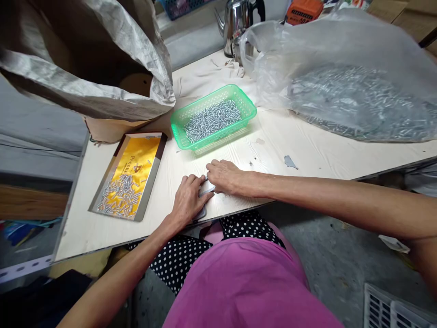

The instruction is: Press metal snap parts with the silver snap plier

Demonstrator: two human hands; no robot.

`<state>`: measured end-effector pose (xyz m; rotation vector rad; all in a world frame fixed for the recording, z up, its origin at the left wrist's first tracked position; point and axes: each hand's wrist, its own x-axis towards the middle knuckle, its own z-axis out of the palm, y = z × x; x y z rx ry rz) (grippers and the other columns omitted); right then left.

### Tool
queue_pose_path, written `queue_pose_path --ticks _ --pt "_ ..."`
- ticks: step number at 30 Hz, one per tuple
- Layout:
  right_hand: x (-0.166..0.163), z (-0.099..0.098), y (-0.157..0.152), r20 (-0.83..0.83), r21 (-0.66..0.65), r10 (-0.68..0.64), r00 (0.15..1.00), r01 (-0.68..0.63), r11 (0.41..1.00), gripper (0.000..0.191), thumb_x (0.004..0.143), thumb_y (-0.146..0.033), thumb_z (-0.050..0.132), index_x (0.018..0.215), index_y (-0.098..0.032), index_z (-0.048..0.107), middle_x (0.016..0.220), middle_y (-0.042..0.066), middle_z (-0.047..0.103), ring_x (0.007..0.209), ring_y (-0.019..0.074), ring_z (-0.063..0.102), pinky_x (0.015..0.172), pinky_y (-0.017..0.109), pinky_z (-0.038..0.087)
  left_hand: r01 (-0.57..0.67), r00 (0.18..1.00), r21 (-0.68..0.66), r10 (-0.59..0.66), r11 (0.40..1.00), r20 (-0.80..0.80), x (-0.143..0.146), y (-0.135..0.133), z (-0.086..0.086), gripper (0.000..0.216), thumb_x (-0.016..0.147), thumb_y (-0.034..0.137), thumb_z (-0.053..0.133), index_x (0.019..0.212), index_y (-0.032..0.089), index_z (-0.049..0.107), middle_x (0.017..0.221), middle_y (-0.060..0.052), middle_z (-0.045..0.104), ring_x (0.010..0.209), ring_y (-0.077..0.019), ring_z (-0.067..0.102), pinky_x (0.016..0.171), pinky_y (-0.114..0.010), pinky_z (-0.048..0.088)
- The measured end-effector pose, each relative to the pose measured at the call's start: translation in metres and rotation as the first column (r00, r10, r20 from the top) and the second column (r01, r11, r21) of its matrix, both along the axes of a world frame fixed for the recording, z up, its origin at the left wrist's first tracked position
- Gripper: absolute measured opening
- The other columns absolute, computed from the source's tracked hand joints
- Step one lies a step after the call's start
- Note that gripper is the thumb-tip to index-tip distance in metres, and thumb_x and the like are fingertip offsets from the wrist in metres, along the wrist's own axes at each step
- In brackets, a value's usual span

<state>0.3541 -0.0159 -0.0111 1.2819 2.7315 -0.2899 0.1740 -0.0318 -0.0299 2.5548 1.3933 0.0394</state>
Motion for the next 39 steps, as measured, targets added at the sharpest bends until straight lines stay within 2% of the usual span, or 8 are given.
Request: queue_pose_path --ticks 3,8,12,17,22,28,34,39 --pt "0.000 -0.004 -0.003 -0.028 -0.035 -0.003 1.000 0.002 0.999 0.010 0.091 -0.018 0.055 0.092 -0.013 0.065 0.094 0.011 0.064 0.088 0.0212 0.053 0.073 0.032 0.040 -0.006 1.000 0.003 0.006 1.000 0.030 0.002 -0.003 -0.005 0.027 0.088 0.033 0.064 0.110 0.017 0.061 0.096 -0.006 0.059 0.094 -0.0234 0.050 0.081 -0.037 0.046" --pt "-0.003 -0.009 -0.011 -0.034 -0.117 -0.067 0.997 0.063 0.991 0.021 0.095 -0.013 0.044 0.095 -0.012 0.064 0.094 0.011 0.065 0.089 0.0208 0.056 0.075 0.032 0.041 0.028 0.999 -0.010 -0.027 1.000 0.037 0.003 -0.002 -0.004 0.014 0.090 0.030 0.061 0.095 0.018 0.064 0.088 -0.005 0.061 0.090 -0.0219 0.052 0.079 -0.036 0.046" --pt "0.002 -0.007 -0.009 -0.074 -0.065 -0.107 0.992 0.102 0.993 0.022 0.090 -0.025 0.058 0.105 -0.009 0.064 0.107 0.016 0.062 0.100 0.0255 0.054 0.080 0.034 0.044 0.011 1.000 0.046 -0.011 0.999 0.014 0.001 -0.004 -0.001 0.029 0.090 0.034 0.060 0.115 0.018 0.059 0.104 -0.007 0.064 0.099 -0.0234 0.054 0.084 -0.038 0.049" --pt "0.026 -0.011 -0.004 -0.240 -0.001 -0.071 0.968 0.073 0.997 0.068 0.084 -0.049 0.065 0.132 -0.004 0.049 0.126 0.021 0.055 0.114 0.0309 0.050 0.094 0.042 0.043 0.034 0.996 0.219 -0.051 0.975 0.076 -0.005 -0.042 -0.007 0.056 0.092 0.032 0.056 0.142 0.013 0.037 0.146 -0.017 0.044 0.138 -0.0315 0.037 0.109 -0.050 0.038" --pt "0.026 -0.019 -0.009 -0.296 0.174 -0.069 0.953 0.125 0.977 0.035 0.095 -0.026 0.048 0.126 -0.012 0.056 0.123 0.017 0.059 0.119 0.0280 0.049 0.098 0.044 0.040 0.086 0.990 0.214 -0.108 0.973 0.090 0.011 -0.077 -0.022 0.060 0.095 0.043 0.048 0.144 0.011 0.036 0.152 -0.016 0.038 0.146 -0.0335 0.023 0.114 -0.052 0.032" --pt "-0.018 -0.020 0.013 -0.100 0.154 -0.044 0.994 0.059 0.986 0.019 0.092 -0.019 0.053 0.105 -0.013 0.066 0.104 0.012 0.062 0.101 0.0244 0.050 0.081 0.035 0.037 0.059 0.982 0.166 -0.087 0.984 0.169 0.025 -0.076 -0.035 0.069 0.095 0.056 0.039 0.146 0.009 0.034 0.152 -0.017 0.038 0.145 -0.0306 0.027 0.117 -0.050 0.027" --pt "-0.033 -0.030 0.048 -0.118 0.239 -0.048 0.992 0.075 0.968 0.017 0.094 -0.027 0.053 0.095 -0.015 0.066 0.100 0.010 0.063 0.099 0.0243 0.047 0.080 0.036 0.029 -0.030 0.971 0.122 0.000 0.992 0.238 0.021 -0.072 -0.037 0.066 0.093 0.057 0.044 0.138 0.009 0.044 0.147 -0.018 0.044 0.143 -0.0346 0.030 0.117 -0.056 0.025" --pt "-0.033 -0.022 0.020 -0.314 0.248 -0.080 0.946 0.163 0.955 0.021 0.095 -0.023 0.049 0.107 -0.015 0.064 0.104 0.011 0.062 0.097 0.0240 0.049 0.080 0.034 0.034 0.019 0.941 0.136 -0.064 0.990 0.333 0.007 -0.085 -0.022 0.059 0.092 0.050 0.052 0.138 0.014 0.045 0.146 -0.016 0.046 0.143 -0.0299 0.031 0.113 -0.050 0.035"
